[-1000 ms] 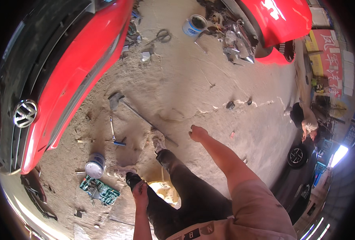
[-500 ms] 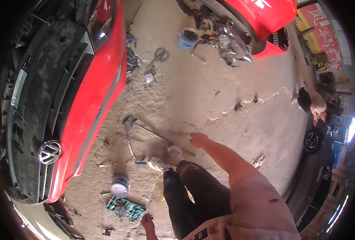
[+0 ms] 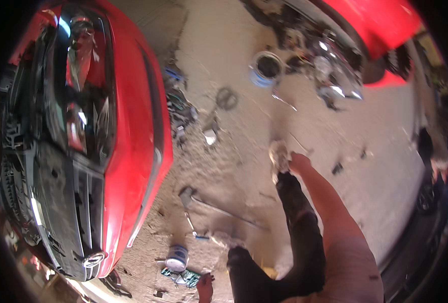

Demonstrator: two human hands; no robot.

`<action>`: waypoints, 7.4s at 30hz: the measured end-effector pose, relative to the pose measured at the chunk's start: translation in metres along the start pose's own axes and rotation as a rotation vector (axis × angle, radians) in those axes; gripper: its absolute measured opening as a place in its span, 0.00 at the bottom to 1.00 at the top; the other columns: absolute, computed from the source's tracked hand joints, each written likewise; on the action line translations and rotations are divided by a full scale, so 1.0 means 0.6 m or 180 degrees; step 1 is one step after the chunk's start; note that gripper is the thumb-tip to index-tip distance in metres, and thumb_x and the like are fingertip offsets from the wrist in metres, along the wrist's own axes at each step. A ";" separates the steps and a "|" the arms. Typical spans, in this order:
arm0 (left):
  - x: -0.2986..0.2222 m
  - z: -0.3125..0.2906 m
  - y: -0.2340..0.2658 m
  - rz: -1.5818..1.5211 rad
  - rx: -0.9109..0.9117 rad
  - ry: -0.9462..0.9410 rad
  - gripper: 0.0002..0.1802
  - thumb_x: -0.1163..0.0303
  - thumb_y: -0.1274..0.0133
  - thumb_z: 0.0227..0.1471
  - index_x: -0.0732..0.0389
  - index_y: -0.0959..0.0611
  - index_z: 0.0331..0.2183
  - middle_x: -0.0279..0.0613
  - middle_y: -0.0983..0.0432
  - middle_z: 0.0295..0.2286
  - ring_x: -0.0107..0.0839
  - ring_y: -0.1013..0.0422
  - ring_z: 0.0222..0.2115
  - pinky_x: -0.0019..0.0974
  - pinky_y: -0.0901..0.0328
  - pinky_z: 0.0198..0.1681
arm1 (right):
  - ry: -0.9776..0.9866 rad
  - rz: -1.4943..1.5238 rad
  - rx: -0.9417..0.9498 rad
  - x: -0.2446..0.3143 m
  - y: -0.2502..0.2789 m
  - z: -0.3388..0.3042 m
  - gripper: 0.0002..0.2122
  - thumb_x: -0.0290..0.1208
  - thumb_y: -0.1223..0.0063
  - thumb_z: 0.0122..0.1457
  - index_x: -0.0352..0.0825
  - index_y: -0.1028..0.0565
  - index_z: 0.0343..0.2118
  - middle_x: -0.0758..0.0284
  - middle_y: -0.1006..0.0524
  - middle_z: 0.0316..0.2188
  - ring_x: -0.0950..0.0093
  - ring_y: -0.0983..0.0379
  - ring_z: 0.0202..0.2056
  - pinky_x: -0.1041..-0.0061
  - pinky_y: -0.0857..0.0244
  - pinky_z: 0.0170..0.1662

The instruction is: The person removes a black plastic cover from the front of a red car, then uses a ratchet to tighten bolts on the engine bay area. The person closes the hood at the end.

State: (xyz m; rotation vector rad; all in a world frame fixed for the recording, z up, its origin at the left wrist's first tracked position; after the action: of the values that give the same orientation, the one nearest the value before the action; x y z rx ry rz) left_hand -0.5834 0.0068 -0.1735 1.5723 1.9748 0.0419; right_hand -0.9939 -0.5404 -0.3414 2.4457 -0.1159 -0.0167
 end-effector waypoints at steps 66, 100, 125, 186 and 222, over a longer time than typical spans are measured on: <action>-0.742 -0.015 -0.242 -0.0113 -0.1117 -0.0034 0.16 0.62 0.39 0.57 0.64 0.20 0.24 0.45 0.31 0.14 0.29 0.39 0.15 0.37 0.39 0.21 | 0.0597 0.3956 0.0266 0.771 0.543 0.216 0.23 0.54 0.62 0.70 0.38 0.27 0.50 0.69 0.25 0.40 0.77 0.32 0.41 0.72 0.38 0.48; -0.754 -0.085 -0.429 -0.2244 -0.1890 0.1174 0.21 0.59 0.46 0.62 0.66 0.18 0.25 0.37 0.26 0.16 0.22 0.32 0.19 0.32 0.36 0.24 | 0.0987 0.2504 0.0246 0.809 0.518 0.132 0.38 0.64 0.70 0.68 0.33 0.41 0.68 0.58 0.34 0.64 0.64 0.38 0.63 0.63 0.46 0.65; -0.361 -0.376 -0.246 -0.2766 -0.2711 0.0086 0.29 0.74 0.40 0.52 0.65 0.26 0.55 0.56 0.31 0.49 0.51 0.33 0.50 0.46 0.37 0.55 | 0.3773 -0.2819 0.3209 0.453 -0.041 -0.725 0.29 0.47 0.52 0.66 0.27 0.37 0.59 0.43 0.22 0.40 0.46 0.25 0.46 0.57 0.32 0.48; 1.079 0.447 0.435 -0.4030 -0.2536 0.3935 0.43 0.41 0.34 0.41 0.73 0.19 0.44 0.61 0.19 0.40 0.52 0.23 0.45 0.44 0.32 0.51 | 0.2217 -0.2546 0.1398 1.135 -1.021 -0.825 0.10 0.30 0.42 0.60 0.29 0.24 0.26 0.71 0.25 0.19 0.84 0.33 0.26 0.76 0.38 0.30; 1.121 0.372 0.401 -0.3640 -0.3565 0.2965 0.28 0.47 0.41 0.55 0.67 0.16 0.37 0.54 0.18 0.32 0.48 0.22 0.35 0.43 0.31 0.43 | 0.1454 -0.2264 0.1695 1.138 -1.075 -0.860 0.08 0.28 0.44 0.64 0.34 0.25 0.27 0.79 0.35 0.18 0.89 0.44 0.18 0.83 0.51 0.21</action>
State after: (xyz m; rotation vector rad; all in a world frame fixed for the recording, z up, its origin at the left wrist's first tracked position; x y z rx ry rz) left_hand -0.3427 0.6044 -0.5547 -0.4647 2.4198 1.2974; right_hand -0.2406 0.2222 -0.3444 2.7990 1.0681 0.2886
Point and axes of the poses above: each hand's wrist, its own z-axis towards the middle knuckle, its own y-axis out of the back of the hand, x = y × z, the point moved 3 cm from there along z, towards the middle knuckle
